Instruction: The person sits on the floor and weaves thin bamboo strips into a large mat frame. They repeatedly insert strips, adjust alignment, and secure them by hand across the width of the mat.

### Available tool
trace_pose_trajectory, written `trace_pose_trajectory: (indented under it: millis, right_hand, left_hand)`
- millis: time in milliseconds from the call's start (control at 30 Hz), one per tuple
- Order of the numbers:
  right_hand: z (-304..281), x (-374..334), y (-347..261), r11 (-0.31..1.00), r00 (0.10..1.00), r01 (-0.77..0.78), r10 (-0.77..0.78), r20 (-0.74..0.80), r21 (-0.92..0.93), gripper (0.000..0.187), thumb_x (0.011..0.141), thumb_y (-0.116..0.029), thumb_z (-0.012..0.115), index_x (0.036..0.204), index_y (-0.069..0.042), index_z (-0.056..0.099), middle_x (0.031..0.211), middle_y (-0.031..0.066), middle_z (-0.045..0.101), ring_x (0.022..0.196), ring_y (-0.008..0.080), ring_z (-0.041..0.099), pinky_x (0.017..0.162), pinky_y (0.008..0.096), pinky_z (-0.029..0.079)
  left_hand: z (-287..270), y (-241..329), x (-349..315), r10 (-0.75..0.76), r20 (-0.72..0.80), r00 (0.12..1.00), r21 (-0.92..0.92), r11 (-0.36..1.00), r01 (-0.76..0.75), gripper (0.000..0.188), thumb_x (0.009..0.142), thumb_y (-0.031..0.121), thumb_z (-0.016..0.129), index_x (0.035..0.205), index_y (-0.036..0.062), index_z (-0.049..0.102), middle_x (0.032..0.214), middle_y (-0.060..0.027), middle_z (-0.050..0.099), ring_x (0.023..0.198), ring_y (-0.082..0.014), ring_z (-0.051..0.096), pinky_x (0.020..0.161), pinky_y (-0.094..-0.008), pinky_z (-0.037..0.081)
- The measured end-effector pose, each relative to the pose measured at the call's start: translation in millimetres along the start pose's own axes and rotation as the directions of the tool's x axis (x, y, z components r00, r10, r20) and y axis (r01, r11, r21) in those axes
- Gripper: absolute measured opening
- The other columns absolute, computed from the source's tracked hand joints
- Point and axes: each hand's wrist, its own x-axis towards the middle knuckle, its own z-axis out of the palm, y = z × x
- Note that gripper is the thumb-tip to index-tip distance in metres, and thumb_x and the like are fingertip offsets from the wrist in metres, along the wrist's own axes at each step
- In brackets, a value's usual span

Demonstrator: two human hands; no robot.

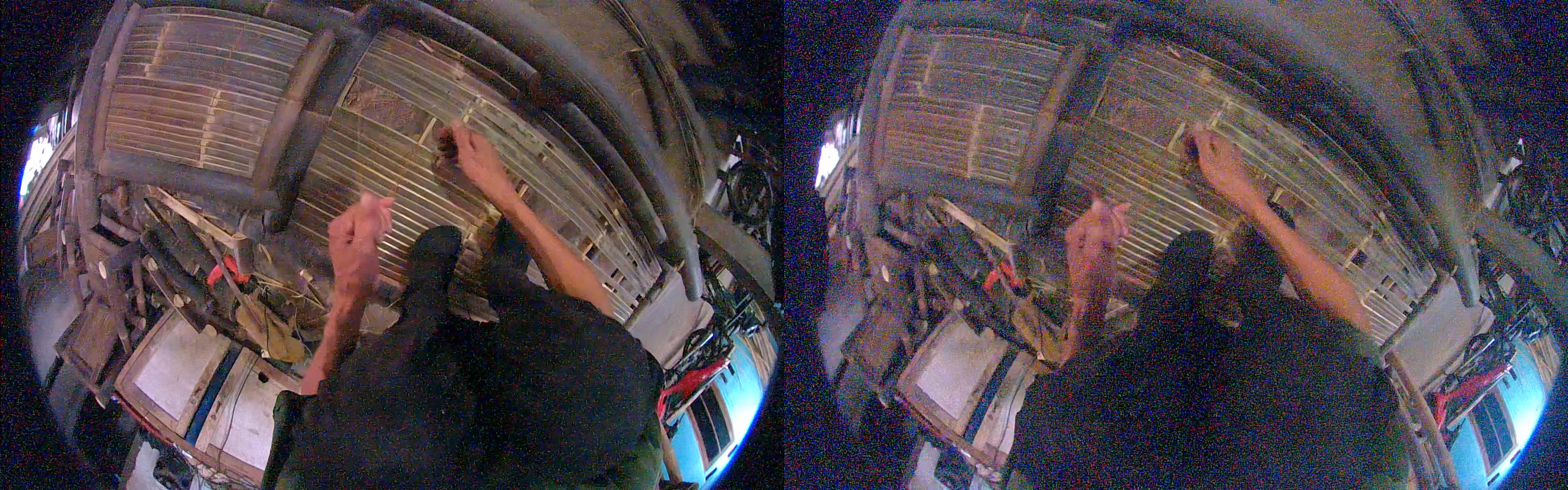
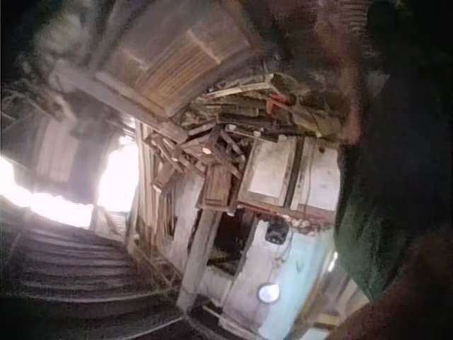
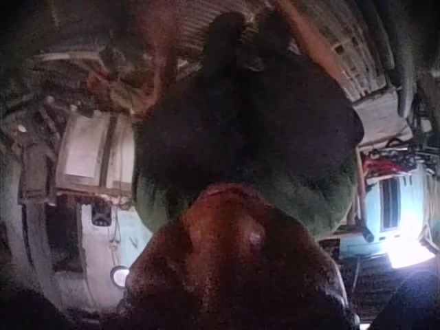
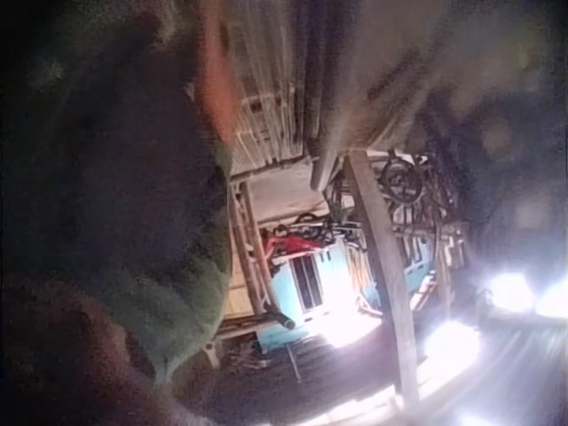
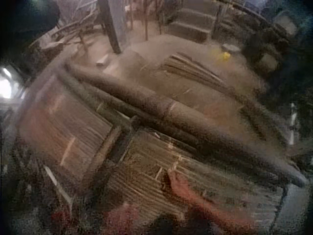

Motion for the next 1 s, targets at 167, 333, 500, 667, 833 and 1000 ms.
trace_pose_trajectory:
  millis: [167,333,500,667,833,1000]
  right_hand:
    - [36.5,-20.4,-24.2,0.497,0.844,-0.527,0.205,0.496,0.69,0.068,0.094,-0.056,0.029,0.115,0.006,0.049,0.094,0.0184,0.061,0.091,0.0285,0.062,0.084,0.0406,0.052]
    - [51.5,11.6,-35.1,0.134,0.854,-0.519,0.122,0.506,0.844,0.04,0.097,-0.042,0.036,0.082,-0.006,0.048,0.07,0.0036,0.05,0.061,0.0159,0.05,0.058,0.0317,0.048]
    - [57.6,-3.8,-3.5,-0.042,0.853,-0.51,0.101,0.512,0.859,0.035,0.097,-0.028,0.038,0.064,-0.017,0.034,0.054,-0.0069,0.02,0.045,0.0083,0.018,0.039,0.0237,0.019]
    - [61.7,7.8,-0.2,0.304,0.885,-0.465,0.168,0.434,0.831,0.035,0.096,-0.027,0.041,0.063,-0.017,0.035,0.053,-0.0068,0.024,0.045,0.0094,0.022,0.039,0.0244,0.024]
    - [67.6,0.7,27.8,-0.118,0.792,-0.594,-0.262,0.552,0.796,0.031,0.097,-0.034,0.043,0.074,-0.014,0.05,0.06,-0.0027,0.046,0.051,0.0114,0.043,0.046,0.025,0.038]
    - [45.2,-27.0,-23.5,0.588,0.905,-0.421,0.216,0.367,0.691,0.041,0.097,-0.04,0.039,0.101,-0.003,0.057,0.083,0.0095,0.062,0.077,0.018,0.061,0.073,0.0313,0.051]
  left_hand:
    - [10.1,-0.9,-28.0,-0.115,-0.054,0.992,0.191,0.974,0.123,0.034,0.094,0.021,0.046,0.066,0.0018,0.044,0.061,0.006,0.036,0.06,-0.005,0.03,0.051,-0.0254,0.023]
    - [20.9,-2.8,-36.8,-0.073,-0.003,0.997,0.27,0.96,0.071,0.03,0.093,0.02,0.047,0.069,0.0017,0.046,0.061,0.0029,0.037,0.06,-0.0069,0.031,0.051,-0.0265,0.027]
    - [24.5,4.6,-53.7,-0.169,0.062,0.984,0.395,0.909,0.132,0.021,0.091,0.016,0.049,0.076,0.0006,0.051,0.059,-0.0022,0.04,0.057,-0.0105,0.037,0.053,-0.0274,0.033]
    - [17.6,8.7,-47.0,-0.05,0.13,0.99,0.36,0.933,0.0,0.017,0.09,0.013,0.05,0.083,-0.0009,0.057,0.058,-0.0059,0.045,0.054,-0.0118,0.041,0.05,-0.0299,0.035]
    - [2.0,-27.0,-51.7,-0.141,0.052,0.989,0.66,0.748,0.072,0.022,0.092,0.012,0.046,0.075,0.0014,0.057,0.062,-0.0041,0.048,0.06,-0.0127,0.045,0.071,-0.0279,0.044]
    - [-50.2,-60.1,-39.8,-0.453,-0.432,0.78,-0.671,0.74,0.058,0.03,0.096,0.028,0.044,0.078,0.0073,0.056,0.072,-0.007,0.059,0.074,-0.0184,0.057,0.088,-0.0379,0.045]
